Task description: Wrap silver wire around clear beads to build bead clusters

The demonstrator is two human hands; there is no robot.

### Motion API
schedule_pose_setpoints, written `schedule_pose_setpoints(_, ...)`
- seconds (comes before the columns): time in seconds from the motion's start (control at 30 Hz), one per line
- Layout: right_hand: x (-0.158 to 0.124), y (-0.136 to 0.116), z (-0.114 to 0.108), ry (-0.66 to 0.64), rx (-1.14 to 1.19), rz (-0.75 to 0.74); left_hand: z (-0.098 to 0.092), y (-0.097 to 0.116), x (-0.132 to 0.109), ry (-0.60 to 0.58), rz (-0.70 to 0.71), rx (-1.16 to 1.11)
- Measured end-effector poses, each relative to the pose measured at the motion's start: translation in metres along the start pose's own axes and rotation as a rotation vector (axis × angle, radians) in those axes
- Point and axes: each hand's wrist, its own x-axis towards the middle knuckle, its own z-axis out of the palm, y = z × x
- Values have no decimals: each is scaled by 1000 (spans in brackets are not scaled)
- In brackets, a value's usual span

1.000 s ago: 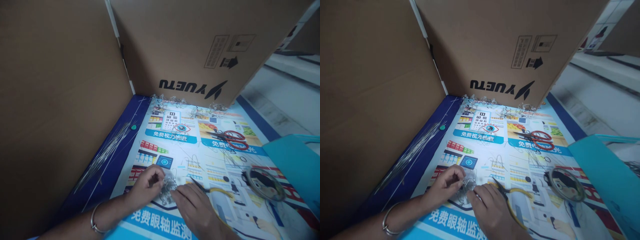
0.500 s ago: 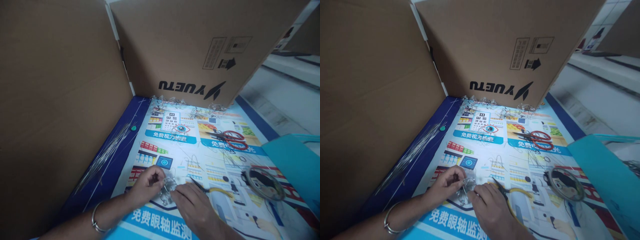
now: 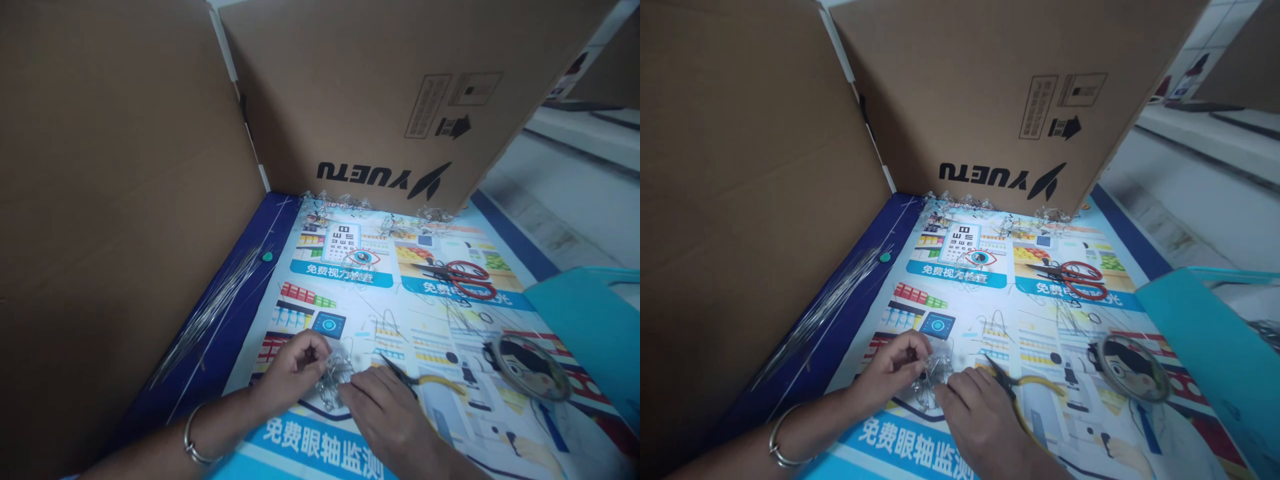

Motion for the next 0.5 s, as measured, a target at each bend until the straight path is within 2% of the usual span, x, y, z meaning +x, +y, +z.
schedule_pose_setpoints(0.5, 6, -2, -8, 81, 11, -79, 0, -1, 1, 5, -12, 21)
